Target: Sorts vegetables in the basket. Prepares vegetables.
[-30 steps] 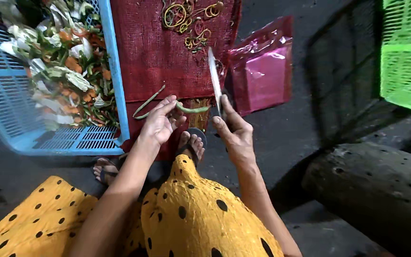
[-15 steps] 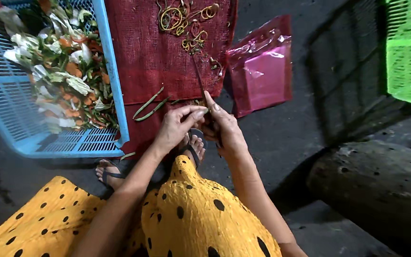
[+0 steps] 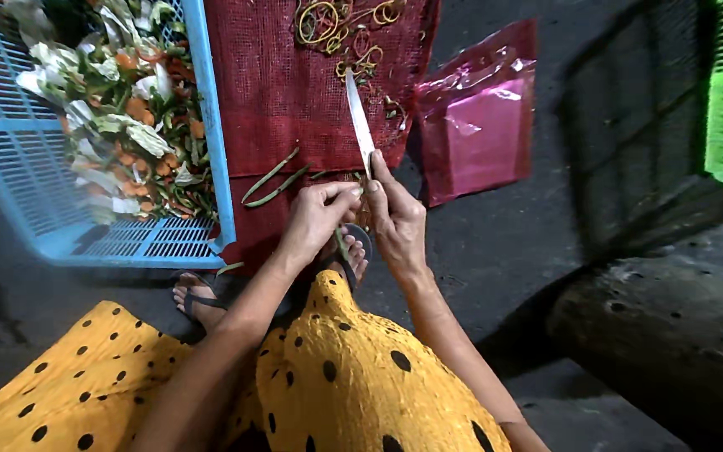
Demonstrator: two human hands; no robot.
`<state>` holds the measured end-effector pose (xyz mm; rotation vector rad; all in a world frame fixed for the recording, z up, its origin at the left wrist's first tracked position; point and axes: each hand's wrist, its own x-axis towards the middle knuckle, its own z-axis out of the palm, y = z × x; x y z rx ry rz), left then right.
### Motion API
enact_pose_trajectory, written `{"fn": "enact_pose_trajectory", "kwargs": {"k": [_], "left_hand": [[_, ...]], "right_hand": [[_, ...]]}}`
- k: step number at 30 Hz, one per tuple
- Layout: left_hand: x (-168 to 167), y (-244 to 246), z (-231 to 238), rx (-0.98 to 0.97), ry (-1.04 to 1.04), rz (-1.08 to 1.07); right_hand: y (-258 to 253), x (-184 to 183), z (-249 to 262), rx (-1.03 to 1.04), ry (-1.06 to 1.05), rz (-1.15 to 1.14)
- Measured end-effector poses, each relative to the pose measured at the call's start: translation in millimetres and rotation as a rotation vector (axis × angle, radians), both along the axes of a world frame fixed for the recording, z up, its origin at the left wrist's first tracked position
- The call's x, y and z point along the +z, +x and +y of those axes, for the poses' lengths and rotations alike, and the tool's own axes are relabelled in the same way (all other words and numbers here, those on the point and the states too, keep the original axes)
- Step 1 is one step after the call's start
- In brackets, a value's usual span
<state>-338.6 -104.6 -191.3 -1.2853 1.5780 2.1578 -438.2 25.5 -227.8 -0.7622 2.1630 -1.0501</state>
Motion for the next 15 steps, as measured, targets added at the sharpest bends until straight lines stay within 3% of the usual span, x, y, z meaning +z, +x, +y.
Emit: {"fn": "enact_pose_trajectory", "kwargs": {"k": [4,8,11,15], "left_hand": [[-14,-10,-2,0.375,0.337,-0.183],[-23,-4,-16,0.618,0.392,-0.186],[-26,5,-28,0.625,0.431,-0.179],[-27,7,-30,0.604,0.541,-0.064]], "right_hand": [[3,-8,4,0.145,-0.052,0.376],[9,-2,14,0.172,-0.145,0.330],[5,4,29,0.095,-0.053,0.279],[-6,0,51,0.090,0.191,0.470]]}}
